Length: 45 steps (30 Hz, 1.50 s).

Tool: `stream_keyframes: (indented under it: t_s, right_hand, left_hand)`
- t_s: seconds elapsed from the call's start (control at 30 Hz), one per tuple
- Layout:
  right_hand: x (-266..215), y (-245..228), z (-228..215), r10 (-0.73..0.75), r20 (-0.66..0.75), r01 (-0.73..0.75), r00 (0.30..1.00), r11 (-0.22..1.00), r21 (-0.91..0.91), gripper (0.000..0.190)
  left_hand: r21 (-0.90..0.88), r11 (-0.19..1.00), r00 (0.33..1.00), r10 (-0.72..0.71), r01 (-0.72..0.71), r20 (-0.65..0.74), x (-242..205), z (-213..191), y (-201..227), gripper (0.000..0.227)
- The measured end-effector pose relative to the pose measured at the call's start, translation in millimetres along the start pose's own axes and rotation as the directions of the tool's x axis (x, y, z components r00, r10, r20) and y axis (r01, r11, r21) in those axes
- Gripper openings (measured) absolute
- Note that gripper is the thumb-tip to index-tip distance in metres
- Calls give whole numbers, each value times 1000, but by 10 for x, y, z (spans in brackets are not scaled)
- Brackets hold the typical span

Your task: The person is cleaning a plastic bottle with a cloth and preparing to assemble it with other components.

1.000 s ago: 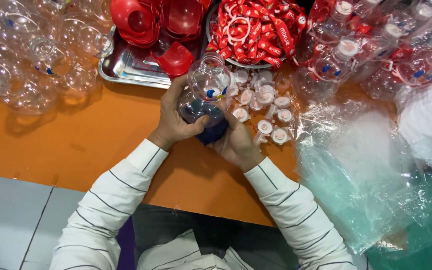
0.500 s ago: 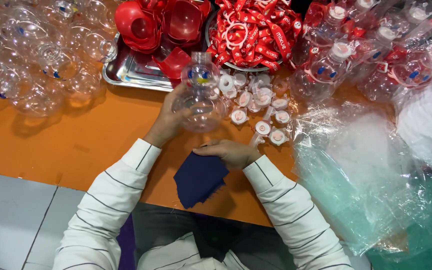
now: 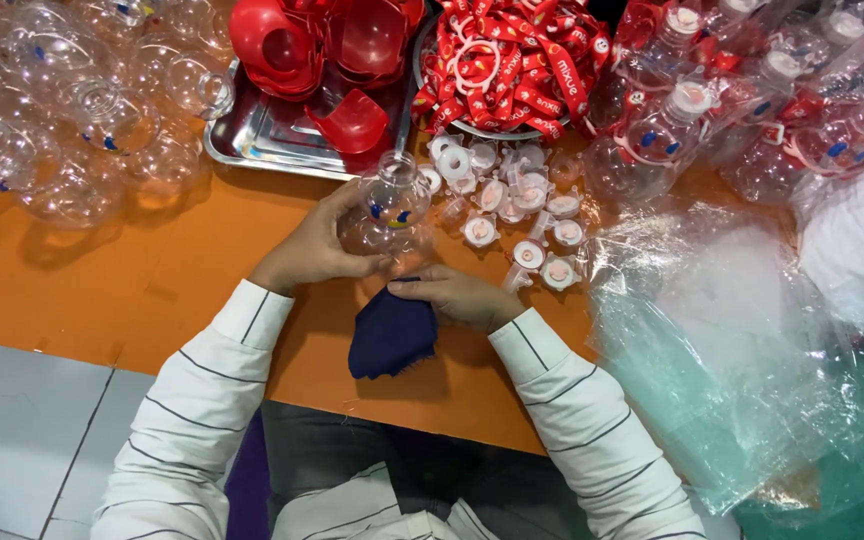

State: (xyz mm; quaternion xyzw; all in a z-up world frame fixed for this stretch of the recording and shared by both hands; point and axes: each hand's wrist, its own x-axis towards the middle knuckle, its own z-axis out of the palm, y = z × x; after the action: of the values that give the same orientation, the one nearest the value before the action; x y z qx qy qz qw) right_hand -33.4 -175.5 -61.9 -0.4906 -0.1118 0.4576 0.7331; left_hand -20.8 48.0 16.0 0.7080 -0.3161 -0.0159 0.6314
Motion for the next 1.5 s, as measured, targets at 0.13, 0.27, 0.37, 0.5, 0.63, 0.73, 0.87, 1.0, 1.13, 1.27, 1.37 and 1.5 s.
stream_keyframes:
  t_s: [0.13,0.27,0.37,0.5,0.63,0.73,0.87,1.0,1.13,1.27,1.37,1.5]
  right_hand:
    - [86,61,-102,13,-18,-13,1000,1000,-25,28]
    - [238,122,59,-101,-70,102,992,995,18,21]
    - [295,219,112,-164,-129,166,978,986,6,17]
    - [380,343,-2,-179,-132,181,975,984,-1,22]
    - [305,216,159,-182,-174,191,968,981,36,23]
    - [297,187,206,-185,-221,203,957,977,59,23]
    - [295,189,169,-175,-202,183,964,983,22,24]
    - [339,308,63,-134,-193,148,972,987,58,22]
    - [187,53,224,-94,-154,100,984,994,34,24]
    - [207,110,144,-82,-112,83,990,997,-2,23]
    - [172,46,220,-81,-103,81,991,997,-8,23]
    - [150,-7,229,-70,-101,73,992,997,25,26]
  left_hand:
    - [55,998,999,-32,31,3,-54,-53,-54,59]
    - [185,982,998,-42,48,-37,-51,-67,-135,74]
    - [234,969,996,-64,78,-67,-36,-98,-154,72]
    - [310,944,994,-105,113,-42,3,-94,212,79]
    - [362,929,997,-69,76,-30,-50,-243,37,82]
    - [358,929,995,-91,95,-28,-64,-252,66,81]
    - [376,921,994,-91,106,-57,-79,-254,70,85]
    - [357,925,991,-112,131,-73,-103,-320,152,88]
    - [337,934,992,-99,120,-78,-130,-432,44,75]
    - [449,889,959,44,91,-281,-84,-493,-97,47]
    - [587,807,915,190,60,-354,-30,-640,-302,35]
    - [767,642,874,379,-13,-303,88,-817,-460,35]
